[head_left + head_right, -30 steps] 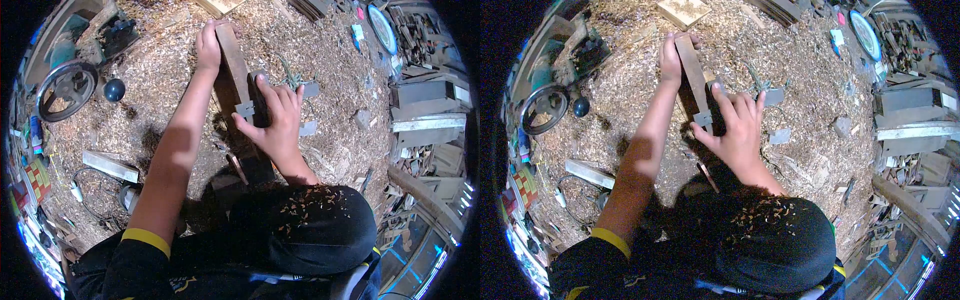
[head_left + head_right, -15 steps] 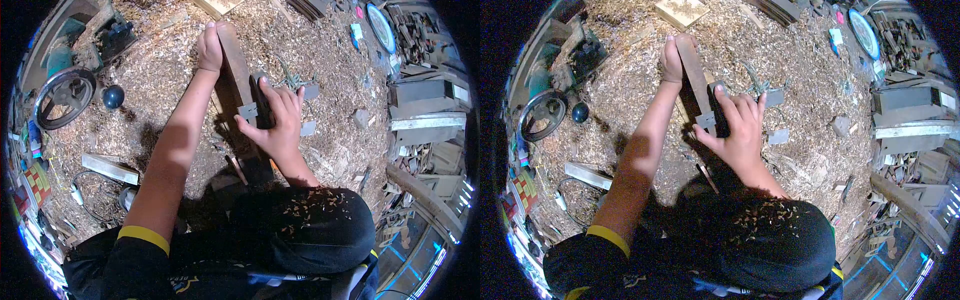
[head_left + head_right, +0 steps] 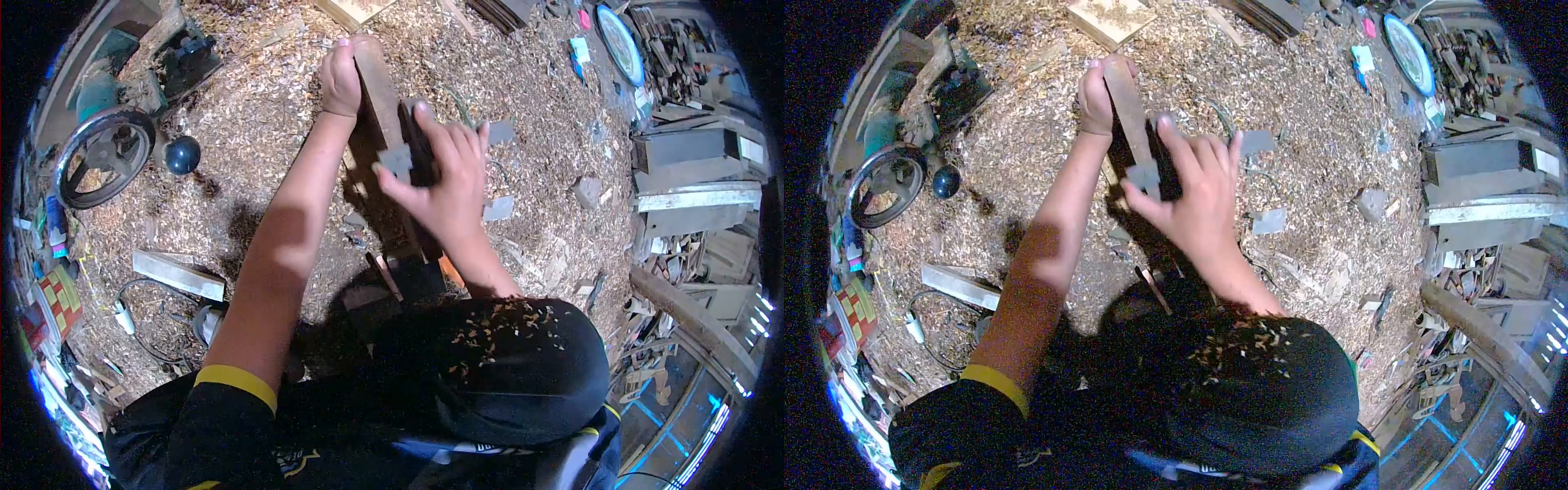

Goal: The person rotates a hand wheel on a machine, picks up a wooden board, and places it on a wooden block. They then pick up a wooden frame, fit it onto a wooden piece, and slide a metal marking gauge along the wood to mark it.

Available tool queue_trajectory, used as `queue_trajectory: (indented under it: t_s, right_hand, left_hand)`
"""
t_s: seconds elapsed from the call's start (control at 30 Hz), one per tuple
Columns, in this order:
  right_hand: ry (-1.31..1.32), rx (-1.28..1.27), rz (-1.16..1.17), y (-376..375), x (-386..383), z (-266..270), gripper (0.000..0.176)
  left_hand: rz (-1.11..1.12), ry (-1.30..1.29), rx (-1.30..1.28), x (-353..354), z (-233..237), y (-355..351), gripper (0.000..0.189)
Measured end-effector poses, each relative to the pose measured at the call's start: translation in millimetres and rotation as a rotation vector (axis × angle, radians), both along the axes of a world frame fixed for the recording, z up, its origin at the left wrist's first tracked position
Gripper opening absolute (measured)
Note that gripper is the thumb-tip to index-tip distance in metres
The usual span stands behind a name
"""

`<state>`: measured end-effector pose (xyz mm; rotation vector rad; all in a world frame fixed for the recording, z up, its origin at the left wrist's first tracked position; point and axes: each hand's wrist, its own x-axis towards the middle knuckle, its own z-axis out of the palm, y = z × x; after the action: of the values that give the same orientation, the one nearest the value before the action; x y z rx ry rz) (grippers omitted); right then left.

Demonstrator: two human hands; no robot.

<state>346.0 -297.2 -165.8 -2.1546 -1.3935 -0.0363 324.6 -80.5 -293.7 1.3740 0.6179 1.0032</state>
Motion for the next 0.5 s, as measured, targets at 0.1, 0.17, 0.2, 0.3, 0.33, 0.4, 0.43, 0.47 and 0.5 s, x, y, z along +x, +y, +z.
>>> queue_trajectory:
  t_s: [0.1,0.17,0.2,0.3,0.33,0.4,0.43,0.47,0.5]
  right_hand:
    - [-0.026,0.016,0.001,14.0,4.1,0.3,0.091]
    - [-0.023,-0.006,-0.006,15.5,4.1,2.1,0.091]
    - [-0.025,-0.005,-0.004,17.0,4.7,2.5,0.091]
    - [-0.018,-0.013,-0.013,15.0,3.6,2.6,0.091]
    - [-0.023,-0.014,-0.013,15.1,3.3,2.6,0.091]
    - [-0.031,-0.011,-0.011,15.9,3.6,2.5,0.091]
    - [-0.032,-0.011,-0.013,15.9,4.2,2.4,0.091]
    - [-0.032,-0.011,-0.015,15.4,4.5,2.2,0.091]
    - [-0.033,-0.010,-0.017,14.8,4.4,2.1,0.091]
  left_hand:
    - [-0.104,-0.098,-0.156,-0.2,3.0,2.6,0.067]
    - [-0.096,-0.081,-0.180,-0.7,3.2,-0.2,0.067]
    - [-0.080,-0.064,-0.213,-0.7,2.5,-2.1,0.067]
    - [-0.087,-0.105,-0.202,2.9,-4.3,0.5,0.068]
    - [-0.088,-0.103,-0.206,3.2,-8.4,0.7,0.068]
    - [-0.033,-0.059,-0.170,4.2,-11.5,3.3,0.070]
    - [-0.034,-0.063,-0.168,4.0,-11.2,4.3,0.070]
    - [-0.031,-0.033,-0.114,3.1,-11.0,4.7,0.070]
    - [-0.027,-0.002,-0.061,2.4,-10.1,3.8,0.070]
